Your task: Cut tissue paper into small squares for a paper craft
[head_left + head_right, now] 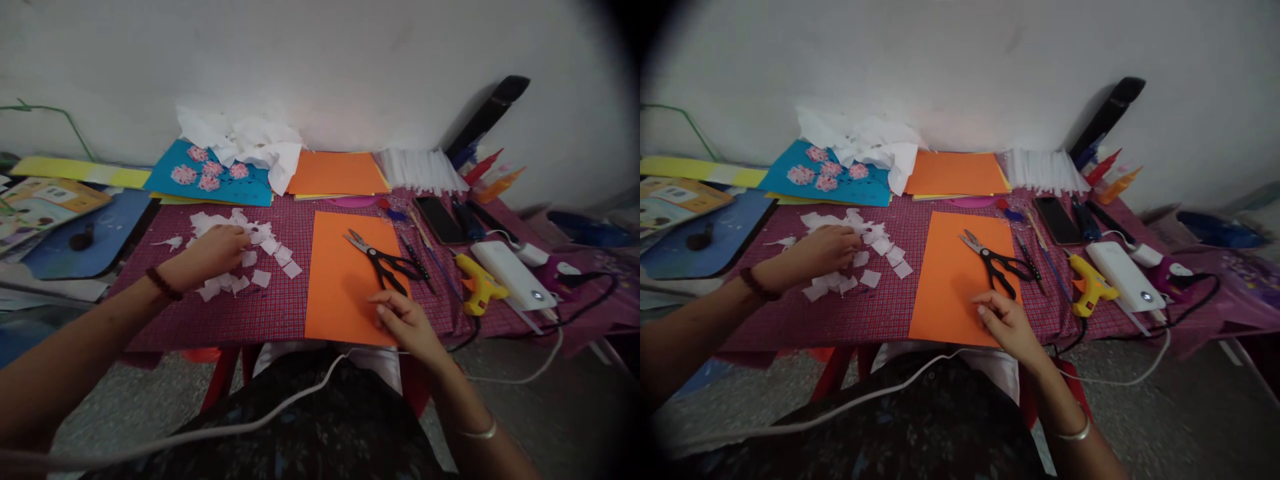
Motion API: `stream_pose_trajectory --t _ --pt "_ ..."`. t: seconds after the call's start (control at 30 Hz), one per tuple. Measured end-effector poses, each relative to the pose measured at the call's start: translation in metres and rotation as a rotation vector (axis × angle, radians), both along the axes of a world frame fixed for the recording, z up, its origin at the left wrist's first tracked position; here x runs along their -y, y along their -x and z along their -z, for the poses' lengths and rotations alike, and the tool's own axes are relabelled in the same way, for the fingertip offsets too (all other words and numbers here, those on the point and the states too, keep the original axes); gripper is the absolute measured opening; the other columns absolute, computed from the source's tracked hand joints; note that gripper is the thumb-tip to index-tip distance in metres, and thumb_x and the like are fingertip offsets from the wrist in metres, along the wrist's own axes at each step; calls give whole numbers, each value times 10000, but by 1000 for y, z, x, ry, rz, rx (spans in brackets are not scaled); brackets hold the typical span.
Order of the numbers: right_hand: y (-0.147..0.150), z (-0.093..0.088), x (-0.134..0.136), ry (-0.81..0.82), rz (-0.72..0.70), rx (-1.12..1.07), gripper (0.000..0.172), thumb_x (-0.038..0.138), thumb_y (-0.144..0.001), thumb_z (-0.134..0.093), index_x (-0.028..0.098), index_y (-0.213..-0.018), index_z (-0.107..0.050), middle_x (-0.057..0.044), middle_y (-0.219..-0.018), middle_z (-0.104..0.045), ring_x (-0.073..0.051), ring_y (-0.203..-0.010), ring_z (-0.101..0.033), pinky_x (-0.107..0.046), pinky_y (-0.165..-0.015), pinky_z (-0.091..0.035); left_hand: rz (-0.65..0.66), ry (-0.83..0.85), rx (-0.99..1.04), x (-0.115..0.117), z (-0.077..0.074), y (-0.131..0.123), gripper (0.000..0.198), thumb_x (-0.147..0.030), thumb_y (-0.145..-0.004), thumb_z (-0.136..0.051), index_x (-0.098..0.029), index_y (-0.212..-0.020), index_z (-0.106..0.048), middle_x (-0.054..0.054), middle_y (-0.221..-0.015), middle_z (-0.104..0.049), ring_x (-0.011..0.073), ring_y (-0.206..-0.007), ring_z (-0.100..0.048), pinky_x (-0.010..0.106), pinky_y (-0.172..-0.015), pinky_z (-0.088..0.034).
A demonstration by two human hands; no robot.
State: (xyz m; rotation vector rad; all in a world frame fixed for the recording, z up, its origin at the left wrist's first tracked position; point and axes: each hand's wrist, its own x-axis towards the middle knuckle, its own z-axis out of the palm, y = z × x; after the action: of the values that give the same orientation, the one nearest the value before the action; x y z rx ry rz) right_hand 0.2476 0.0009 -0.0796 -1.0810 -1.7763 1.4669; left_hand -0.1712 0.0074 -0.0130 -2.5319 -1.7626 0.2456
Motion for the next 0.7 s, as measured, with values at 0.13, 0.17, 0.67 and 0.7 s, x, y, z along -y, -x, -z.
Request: stream_pose_trajectory --t 0.13,0.17,0.67,0.7 --pt "3 -3 0 12 6 3 333 496 -929 -608 176 -1014 -645 22 -609 -581 -108 -491 -516 -216 -479 -413 26 -3 168 -10 -3 -28 182 -154 -874 -517 -143 -936 -688 103 -980 -679 239 -953 -642 352 -862 -479" --pt "3 -4 0 12 10 5 329 491 -926 -610 176 -1014 -644 23 -607 -580 -108 -491 -514 -216 -480 -411 62 12 216 -13 -1 -35 199 -132 -861 -518 -142 -972 -683 104 -1025 -676 232 -990 -636 343 -887 -476" --pt "3 0 0 -41 -6 16 278 434 -947 -574 173 -1014 -645 28 -621 -562 -122 -523 -542 -233 -512 -417 21 -14 -44 -10 -15 -16 170 -78 -903 -456 -140 -849 -604 114 -909 -634 234 -841 -616 351 -771 -483" --pt "3 0 0 -48 -8 12 280 433 -951 -570 173 -1018 -646 27 -627 -563 -121 -525 -544 -233 -513 -419 -24 -17 -51 -5 -19 -5 182 -76 -908 -440 -140 -850 -601 113 -912 -630 232 -835 -611 358 -781 -485"
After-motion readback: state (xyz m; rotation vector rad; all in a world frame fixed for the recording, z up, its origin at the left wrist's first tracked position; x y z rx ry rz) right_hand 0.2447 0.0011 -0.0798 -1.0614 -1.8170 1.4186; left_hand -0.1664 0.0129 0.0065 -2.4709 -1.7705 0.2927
